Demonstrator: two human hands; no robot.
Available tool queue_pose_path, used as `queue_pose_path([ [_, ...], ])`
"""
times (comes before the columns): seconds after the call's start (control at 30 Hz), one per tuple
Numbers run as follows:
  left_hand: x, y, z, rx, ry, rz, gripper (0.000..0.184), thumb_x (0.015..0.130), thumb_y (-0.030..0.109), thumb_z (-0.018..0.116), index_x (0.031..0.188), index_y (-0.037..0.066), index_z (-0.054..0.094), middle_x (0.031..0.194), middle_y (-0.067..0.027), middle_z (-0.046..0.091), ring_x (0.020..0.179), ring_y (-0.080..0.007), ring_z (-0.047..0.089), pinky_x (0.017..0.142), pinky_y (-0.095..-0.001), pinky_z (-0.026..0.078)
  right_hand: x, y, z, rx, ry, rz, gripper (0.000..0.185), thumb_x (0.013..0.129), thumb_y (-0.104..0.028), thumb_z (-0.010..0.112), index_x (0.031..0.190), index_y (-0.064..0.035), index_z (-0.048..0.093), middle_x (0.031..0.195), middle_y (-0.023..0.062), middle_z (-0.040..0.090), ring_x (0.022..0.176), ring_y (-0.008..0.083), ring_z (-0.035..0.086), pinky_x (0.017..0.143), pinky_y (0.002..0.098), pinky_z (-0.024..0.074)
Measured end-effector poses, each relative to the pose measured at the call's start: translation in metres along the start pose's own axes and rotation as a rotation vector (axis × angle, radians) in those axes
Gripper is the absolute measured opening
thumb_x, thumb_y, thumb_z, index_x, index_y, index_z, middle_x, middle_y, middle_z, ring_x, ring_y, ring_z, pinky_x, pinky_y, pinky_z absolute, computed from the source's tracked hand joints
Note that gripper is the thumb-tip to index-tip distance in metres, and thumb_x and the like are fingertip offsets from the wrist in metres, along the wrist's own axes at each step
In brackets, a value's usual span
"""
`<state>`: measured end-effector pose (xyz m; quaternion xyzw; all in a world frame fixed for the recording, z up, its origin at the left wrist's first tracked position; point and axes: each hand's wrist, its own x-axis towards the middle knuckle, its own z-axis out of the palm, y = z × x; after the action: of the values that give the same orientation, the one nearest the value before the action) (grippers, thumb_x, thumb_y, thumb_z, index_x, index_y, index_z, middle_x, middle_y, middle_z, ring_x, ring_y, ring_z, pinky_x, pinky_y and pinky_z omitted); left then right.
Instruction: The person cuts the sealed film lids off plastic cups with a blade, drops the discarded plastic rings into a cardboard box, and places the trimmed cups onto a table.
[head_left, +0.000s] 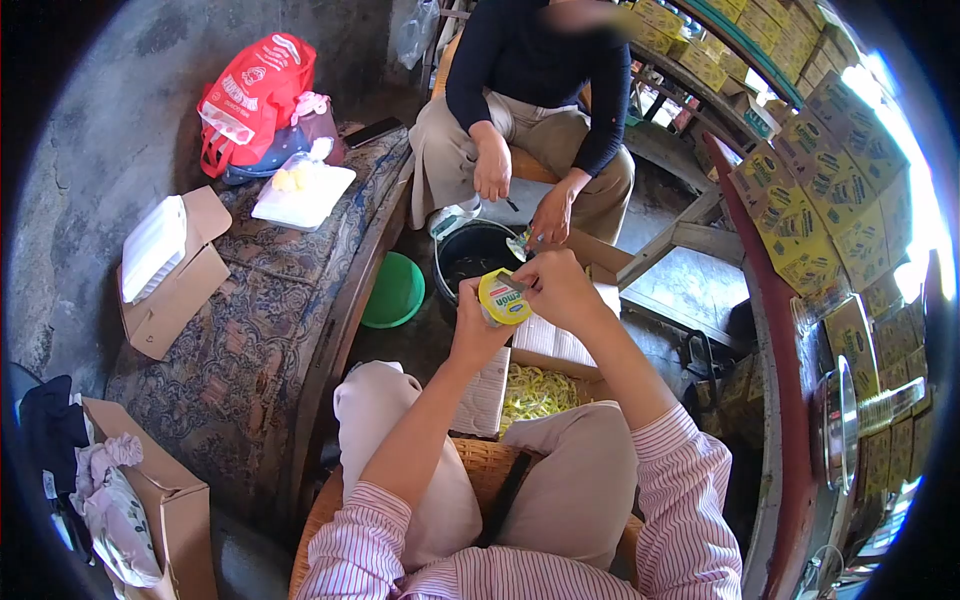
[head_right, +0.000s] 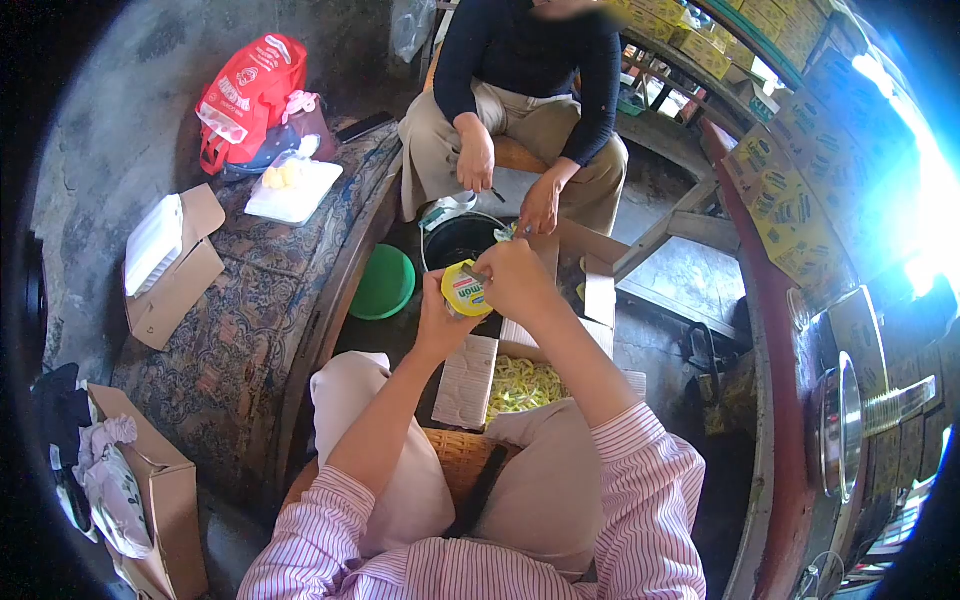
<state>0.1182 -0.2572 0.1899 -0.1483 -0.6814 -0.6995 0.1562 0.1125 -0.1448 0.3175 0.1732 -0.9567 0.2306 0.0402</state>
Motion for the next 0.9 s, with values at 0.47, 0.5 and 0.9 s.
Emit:
queue_pose_path([
  [0.47,0.001,0.001,-0.002,-0.073,-0.011,-0.022,0.059,0.062,0.007,0.077,0.104,0.002,0.035,0.098,-0.0131,0.048,0.092,-0.0215,0.051,0.079,-0.0318,0.042,0.005,0.004,0.007,-0.019,-0.034,0.041,0.023,0.059,0.004,0.059,0.079,-0.0027,0.068,0.077,0.0179,0.062,0.072,0.0296,0.062,0.068,0.0344,0.0499],
  [0.5,0.001,0.001,-0.002,-0.051,-0.001,-0.013,0.059,0.062,0.007,0.077,0.104,0.002,0.035,0.098,-0.0131,0.048,0.092,-0.0215,0.051,0.079,-0.0318,0.042,0.005,0.003,0.007,-0.032,-0.041,0.053,0.023,0.059,0.004,0.059,0.079,-0.0028,0.068,0.077,0.0177,0.063,0.073,0.0297,0.062,0.069,0.0346,0.0497],
  [0.9,0.000,-0.003,-0.001,-0.009,0.001,0.007,0.064,0.059,0.008,0.080,0.104,0.003,0.034,0.100,-0.0108,0.047,0.093,-0.0178,0.050,0.081,-0.0309,0.042,0.008,0.006,0.013,-0.049,-0.077,0.037,0.026,0.054,0.002,0.064,0.079,-0.0031,0.068,0.080,0.0167,0.063,0.078,0.0299,0.061,0.073,0.0345,0.0491],
])
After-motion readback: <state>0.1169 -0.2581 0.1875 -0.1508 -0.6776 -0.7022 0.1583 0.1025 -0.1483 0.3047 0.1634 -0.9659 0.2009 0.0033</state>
